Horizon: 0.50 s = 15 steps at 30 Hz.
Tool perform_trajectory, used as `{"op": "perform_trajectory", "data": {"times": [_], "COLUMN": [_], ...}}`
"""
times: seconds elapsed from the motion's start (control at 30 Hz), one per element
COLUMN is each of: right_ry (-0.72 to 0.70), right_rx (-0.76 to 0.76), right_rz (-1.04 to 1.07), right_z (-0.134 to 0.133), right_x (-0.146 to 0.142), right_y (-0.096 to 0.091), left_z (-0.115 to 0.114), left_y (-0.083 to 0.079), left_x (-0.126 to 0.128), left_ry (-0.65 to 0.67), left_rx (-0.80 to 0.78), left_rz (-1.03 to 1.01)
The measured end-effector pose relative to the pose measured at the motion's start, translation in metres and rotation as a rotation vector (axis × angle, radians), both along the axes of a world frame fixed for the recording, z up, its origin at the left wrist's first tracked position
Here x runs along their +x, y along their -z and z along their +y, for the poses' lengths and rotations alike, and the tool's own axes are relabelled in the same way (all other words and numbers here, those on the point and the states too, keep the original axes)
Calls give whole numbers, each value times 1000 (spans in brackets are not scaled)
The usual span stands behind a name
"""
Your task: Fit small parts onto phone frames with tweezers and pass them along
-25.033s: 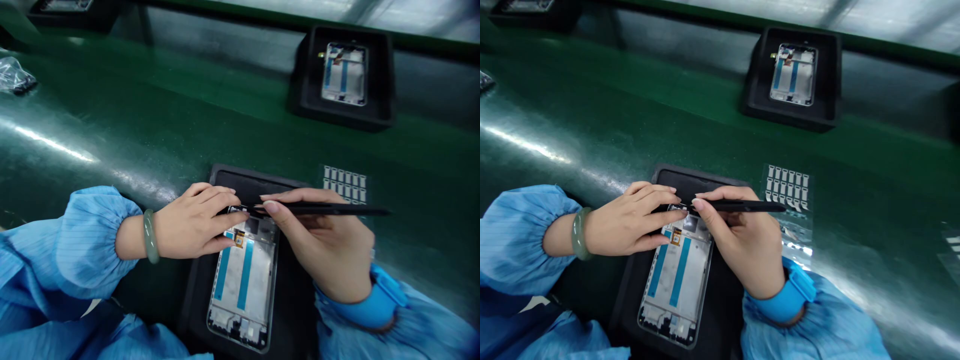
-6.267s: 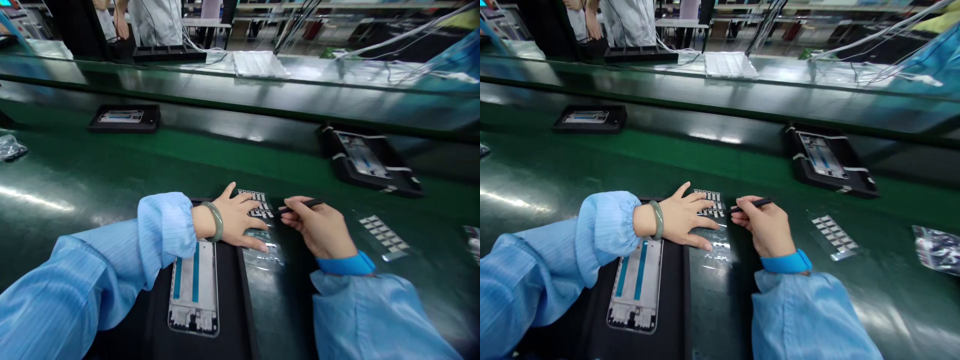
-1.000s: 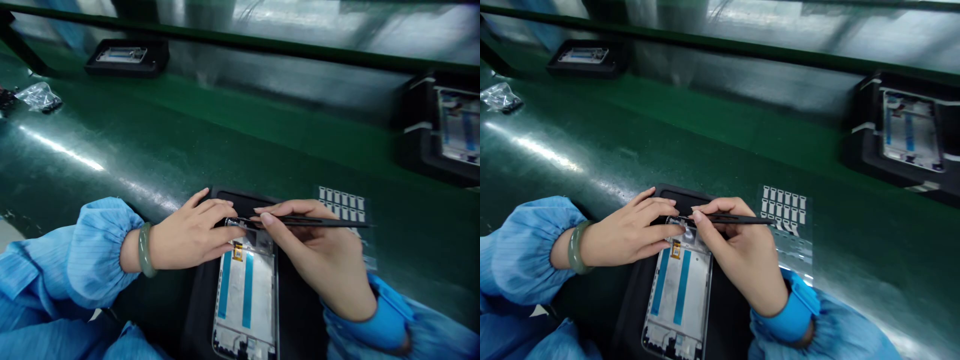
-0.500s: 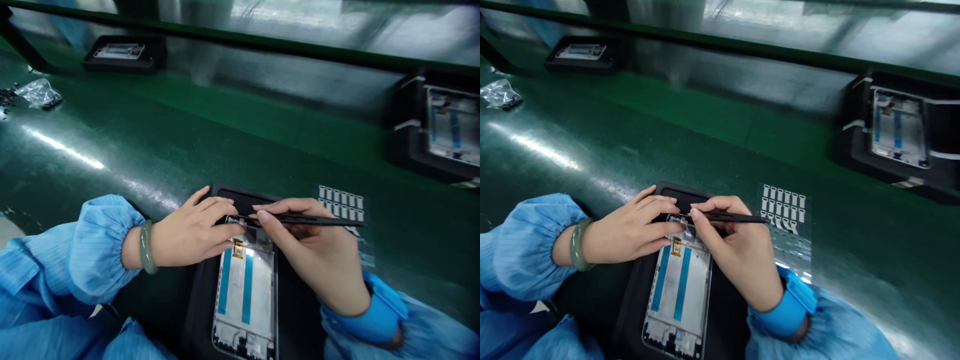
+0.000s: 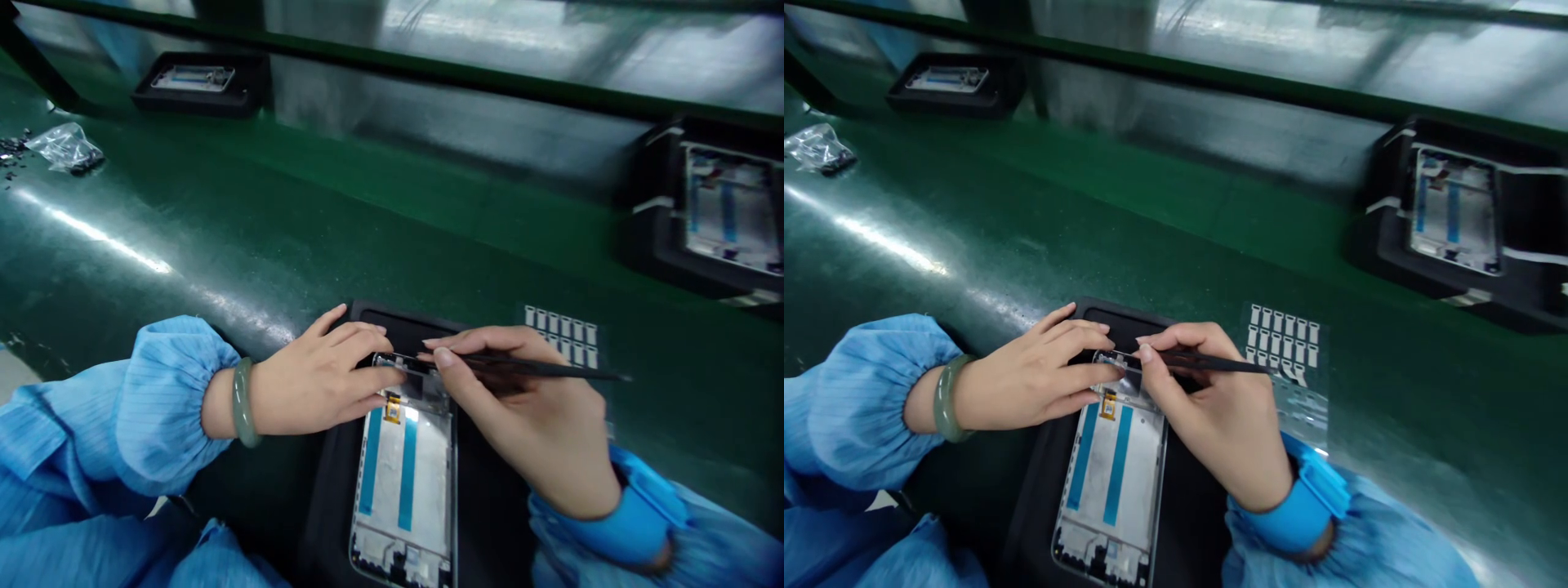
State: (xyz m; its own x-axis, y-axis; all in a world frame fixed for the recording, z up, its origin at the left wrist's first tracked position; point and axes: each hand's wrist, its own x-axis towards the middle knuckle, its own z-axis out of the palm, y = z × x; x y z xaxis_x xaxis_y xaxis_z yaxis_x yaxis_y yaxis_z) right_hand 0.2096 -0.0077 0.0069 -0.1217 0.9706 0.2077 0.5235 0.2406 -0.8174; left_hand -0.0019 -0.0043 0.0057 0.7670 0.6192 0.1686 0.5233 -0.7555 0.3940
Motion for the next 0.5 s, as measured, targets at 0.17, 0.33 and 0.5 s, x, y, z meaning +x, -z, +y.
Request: {"op": "perform_trajectory", "data": {"times": [0.17,0.33,0.5], "right_ry": [-7,-31,-87], "right_rx": [37,72,166], "right_rz": [-45,-99,-249], "right_z": [0,0,-3], "right_x": [0,1,-8], "right_y": [-1,-2,-10], "left_z": [0,-1,0], "left_y": [-1,1,2], "left_x": [0,1,2], "left_ry": [-2,-3,10], "left_rx": [3,3,-1], "left_rz": [6,14,20]}}
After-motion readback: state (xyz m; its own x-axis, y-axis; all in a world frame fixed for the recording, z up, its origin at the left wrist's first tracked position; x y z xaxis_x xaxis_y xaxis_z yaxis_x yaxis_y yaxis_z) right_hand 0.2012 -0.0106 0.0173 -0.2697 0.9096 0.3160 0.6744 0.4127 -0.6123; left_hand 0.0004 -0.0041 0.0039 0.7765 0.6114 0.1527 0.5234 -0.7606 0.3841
